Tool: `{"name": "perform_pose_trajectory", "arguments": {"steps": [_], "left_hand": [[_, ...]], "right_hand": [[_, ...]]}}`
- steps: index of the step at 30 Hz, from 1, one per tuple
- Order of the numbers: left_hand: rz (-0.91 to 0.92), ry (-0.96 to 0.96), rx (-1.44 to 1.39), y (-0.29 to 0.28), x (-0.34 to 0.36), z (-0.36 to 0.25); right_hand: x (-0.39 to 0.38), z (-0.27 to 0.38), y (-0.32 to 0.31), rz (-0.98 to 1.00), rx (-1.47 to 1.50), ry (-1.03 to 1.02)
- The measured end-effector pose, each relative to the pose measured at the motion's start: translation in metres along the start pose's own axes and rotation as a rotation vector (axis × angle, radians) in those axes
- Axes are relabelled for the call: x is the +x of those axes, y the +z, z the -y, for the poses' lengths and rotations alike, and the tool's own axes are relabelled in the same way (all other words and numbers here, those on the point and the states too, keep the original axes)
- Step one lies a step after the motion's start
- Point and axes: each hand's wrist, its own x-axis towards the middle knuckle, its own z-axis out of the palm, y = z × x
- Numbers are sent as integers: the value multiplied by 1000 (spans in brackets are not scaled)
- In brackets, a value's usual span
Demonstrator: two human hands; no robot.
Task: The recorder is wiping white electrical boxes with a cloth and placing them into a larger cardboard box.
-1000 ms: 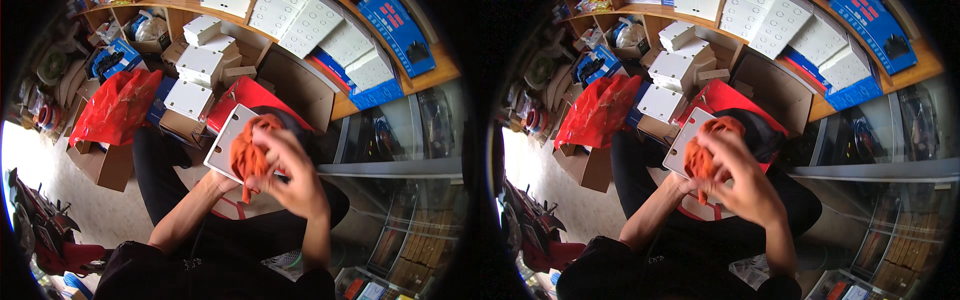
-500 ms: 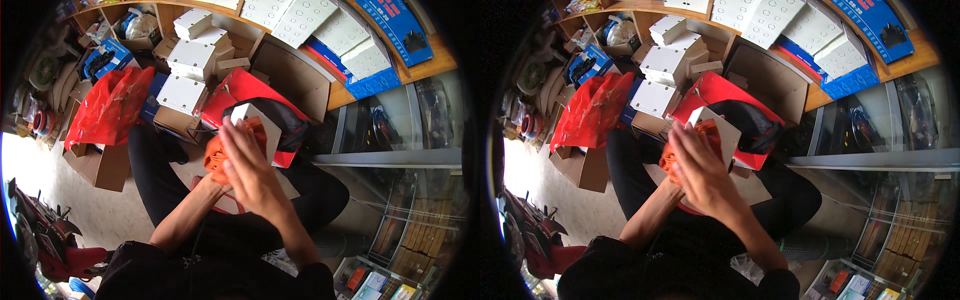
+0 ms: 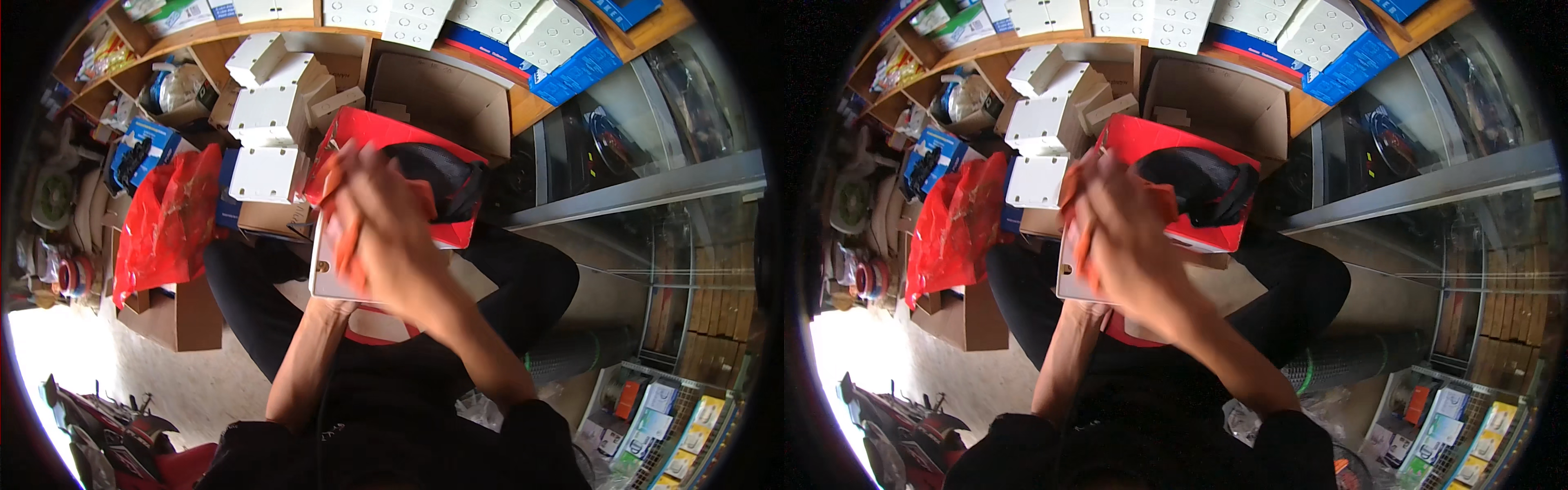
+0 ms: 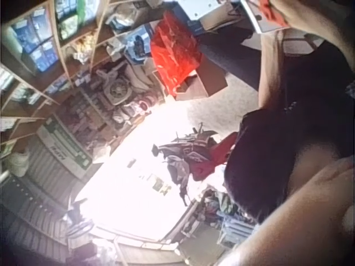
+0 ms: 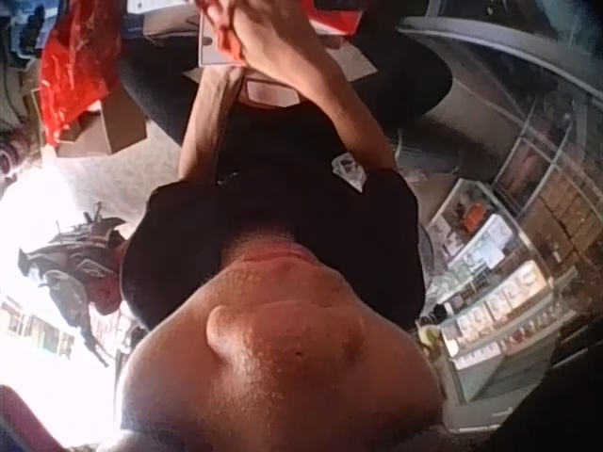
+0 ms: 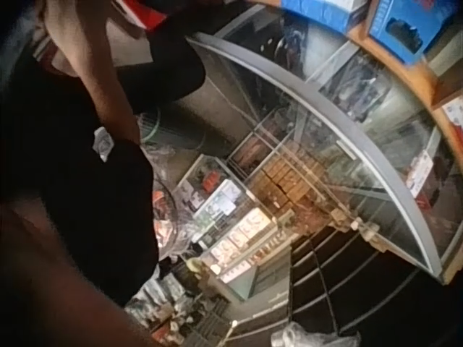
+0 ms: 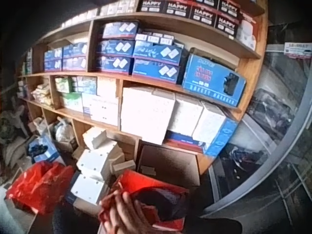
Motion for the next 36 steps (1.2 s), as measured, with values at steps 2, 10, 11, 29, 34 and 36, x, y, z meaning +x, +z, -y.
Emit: {"name": "perform_pose_trajectory", "arguments": {"steps": [2, 10, 11, 29, 34, 36], "left_hand": [[11, -4, 65, -6, -12, -15], [-1, 34, 279, -8, -13, -30], [-5, 46, 306, -8, -11, -30], [-20, -70, -264, -7, -32, -33], [-200, -75, 577, -1, -50, -55], [-186, -149, 736, -4, -56, -60]], "right_hand": [[-20, 31, -4, 75, 52, -149], [-33, 8, -5, -24, 288, 156], [-40, 18, 7, -73, 453, 136], [-30, -29, 12, -437, 1000, 572], [-43, -39, -11, -136, 528, 498], [-39, -37, -46, -74, 104, 410]]}}
